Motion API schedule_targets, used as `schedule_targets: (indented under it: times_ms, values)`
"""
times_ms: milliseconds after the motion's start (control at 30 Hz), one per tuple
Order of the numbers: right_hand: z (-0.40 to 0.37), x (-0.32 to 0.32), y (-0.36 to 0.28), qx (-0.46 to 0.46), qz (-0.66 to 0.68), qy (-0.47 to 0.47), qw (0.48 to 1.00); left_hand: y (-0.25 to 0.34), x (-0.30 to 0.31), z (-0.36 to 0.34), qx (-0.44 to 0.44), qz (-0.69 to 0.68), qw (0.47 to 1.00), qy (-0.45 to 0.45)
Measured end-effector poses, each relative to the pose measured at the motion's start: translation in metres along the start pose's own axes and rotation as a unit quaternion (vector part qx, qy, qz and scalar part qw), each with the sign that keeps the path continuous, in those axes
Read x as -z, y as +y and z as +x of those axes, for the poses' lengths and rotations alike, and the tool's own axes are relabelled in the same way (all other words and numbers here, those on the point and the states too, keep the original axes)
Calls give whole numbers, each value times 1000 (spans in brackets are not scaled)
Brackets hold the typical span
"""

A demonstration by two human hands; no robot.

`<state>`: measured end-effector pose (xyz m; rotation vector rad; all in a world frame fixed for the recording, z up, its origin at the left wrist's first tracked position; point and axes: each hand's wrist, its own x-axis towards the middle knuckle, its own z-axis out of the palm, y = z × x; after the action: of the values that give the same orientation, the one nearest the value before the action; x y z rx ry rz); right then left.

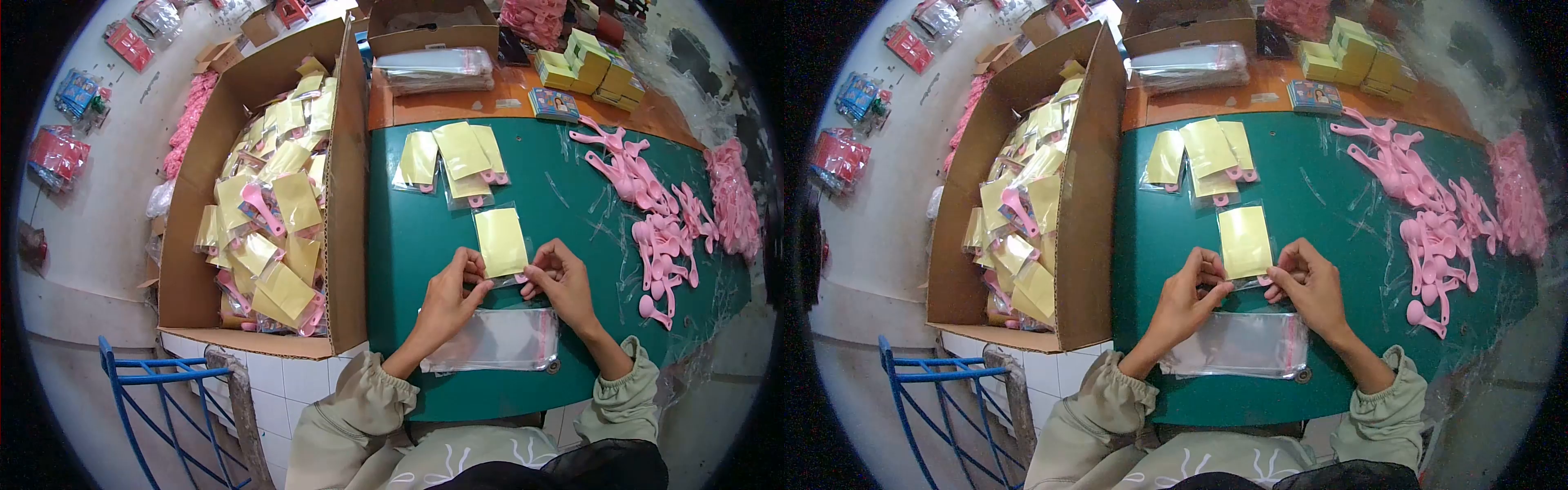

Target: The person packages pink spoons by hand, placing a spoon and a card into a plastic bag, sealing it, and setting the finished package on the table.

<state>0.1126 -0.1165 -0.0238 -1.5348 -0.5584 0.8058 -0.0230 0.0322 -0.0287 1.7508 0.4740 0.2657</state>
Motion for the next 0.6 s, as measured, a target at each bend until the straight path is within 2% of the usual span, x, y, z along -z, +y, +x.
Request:
schedule_targets:
  times_ms: [200, 400, 467, 567, 600]
  values:
    - [-4, -5, -8, 11, -15, 16, 1000, 3, 1, -1, -15, 10, 1000, -7]
    - [-5, 0, -1, -12, -46, -6, 999, 5, 0, -4, -54, 42, 998, 7]
    - [-4, -2, -10, 47, -72, 6, 996, 13, 2, -1, -74, 39, 996, 20]
    - [15, -10, -38, 144, -111, 14, 983, 26, 5, 12, -154, 8, 982, 111]
    - [26, -9, -50, 172, -124, 16, 977, 26, 6, 20, -178, 34, 969, 166]
